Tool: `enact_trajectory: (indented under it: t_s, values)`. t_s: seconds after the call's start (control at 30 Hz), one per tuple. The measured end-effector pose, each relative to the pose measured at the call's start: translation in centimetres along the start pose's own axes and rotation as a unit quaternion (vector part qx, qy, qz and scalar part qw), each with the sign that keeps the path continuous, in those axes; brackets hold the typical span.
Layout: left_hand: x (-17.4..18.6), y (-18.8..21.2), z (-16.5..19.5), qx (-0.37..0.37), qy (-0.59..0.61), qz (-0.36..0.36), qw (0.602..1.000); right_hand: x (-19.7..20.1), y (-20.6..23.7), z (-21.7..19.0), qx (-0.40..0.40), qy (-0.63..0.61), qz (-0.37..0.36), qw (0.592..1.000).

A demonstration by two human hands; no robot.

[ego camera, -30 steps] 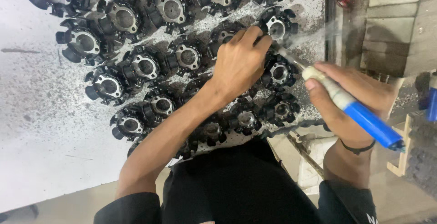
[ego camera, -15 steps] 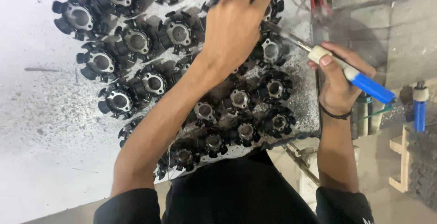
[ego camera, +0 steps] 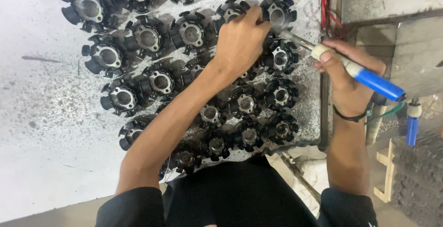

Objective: The person arranges black rotor-like components from a pile and a plastic tray into a grid on the workbench, then uses a soldering iron to solder the center of each component one at a time, with smoke visible as the iron makes contact. The person continues soldering across the grid of parts.

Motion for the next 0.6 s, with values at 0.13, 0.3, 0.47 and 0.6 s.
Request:
enact_trajectory:
  t_s: [0.13, 0.3, 0.47, 0.6]
  values:
    - [0.0, -0.2, 0.3, 0.010, 0.027, -0.002, 1.000, -1.0, -1.7, -2.4, -0.009, 0.070, -0.051, 0.996]
    - [1.1, -0.3, -0.5, 0.035, 0.075, 0.025, 0.996, -1.7, -3.3, -3.5, -0.013, 0.093, -0.058, 0.994]
    - [1.1, -0.1, -1.3, 0.028, 0.077, 0.022, 0.996, -1.5, -2.7, -2.6, -0.050, 0.020, -0.023, 0.998]
    - [-0.1, -0.4, -1.2, 0.029, 0.083, 0.000, 0.996, -1.6, -2.6, -2.8, -0.007, 0.045, -0.044, 0.998]
Point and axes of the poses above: each hand's wrist, its own y-axis away from the middle knuckle, its own x-axis out of the back of the hand, z = x × y, the point moved 6 cm from there along -y, towards the middle knuckle, and after that the axes turned 10 degrees about -y, right-handed, at the moved point
